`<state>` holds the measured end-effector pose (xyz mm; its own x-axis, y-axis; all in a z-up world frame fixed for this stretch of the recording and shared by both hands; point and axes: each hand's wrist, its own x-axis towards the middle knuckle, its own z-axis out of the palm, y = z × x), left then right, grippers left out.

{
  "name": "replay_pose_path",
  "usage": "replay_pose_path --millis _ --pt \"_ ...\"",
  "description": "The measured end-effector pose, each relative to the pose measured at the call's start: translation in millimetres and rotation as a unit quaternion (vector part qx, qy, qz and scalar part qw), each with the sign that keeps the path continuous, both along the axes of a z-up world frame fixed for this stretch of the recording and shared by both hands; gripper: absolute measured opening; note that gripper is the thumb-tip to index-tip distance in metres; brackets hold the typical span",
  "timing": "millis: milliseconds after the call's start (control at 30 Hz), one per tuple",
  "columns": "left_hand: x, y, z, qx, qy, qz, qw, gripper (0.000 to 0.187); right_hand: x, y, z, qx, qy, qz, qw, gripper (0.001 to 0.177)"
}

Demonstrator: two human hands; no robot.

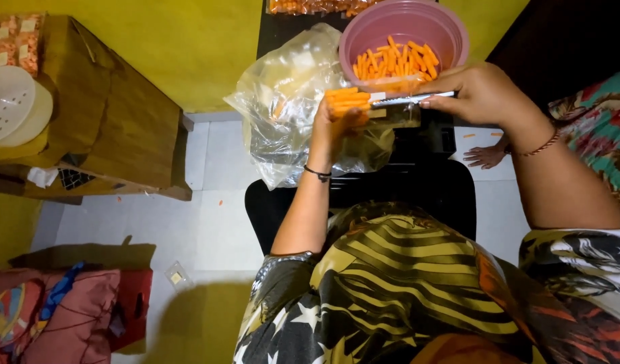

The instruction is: Packing orange snack sticks into small plastic bags using tongs.

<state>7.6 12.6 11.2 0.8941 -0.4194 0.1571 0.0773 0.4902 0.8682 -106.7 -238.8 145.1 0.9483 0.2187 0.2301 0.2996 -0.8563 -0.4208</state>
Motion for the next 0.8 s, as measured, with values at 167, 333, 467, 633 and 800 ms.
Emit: replay_pose_path --millis 167,333,467,633,800 --pt "3.8 0.1 -7.6 -0.073 0.031 0.012 0.997 0.04 -1.6 -5.4 3.3 0.008 -0.013 -0.008 1.0 0.03" --pt "-2.9 3.2 4.3 -0.076 0.044 0.028 0.996 0.046 -2.1 -12.9 2.5 0.012 -0.045 0.001 0.999 0.028" --pt "-3.6 3.9 5.8 -0.034 0.045 0.031 0.998 0.04 -3.9 -9.6 6.1 0.006 -0.059 0.004 0.998 0.028" --pt "-2.8 3.3 3.2 -0.06 0.047 0.019 0.997 0.034 -4.9 -5.7 7.2 -0.019 -0.037 0.005 0.999 0.029" --pt "-9.0 -1.0 10.6 0.023 0.036 0.03 0.999 0.038 -8.5 12.4 16.4 -0.047 -0.04 0.006 0.998 0.025"
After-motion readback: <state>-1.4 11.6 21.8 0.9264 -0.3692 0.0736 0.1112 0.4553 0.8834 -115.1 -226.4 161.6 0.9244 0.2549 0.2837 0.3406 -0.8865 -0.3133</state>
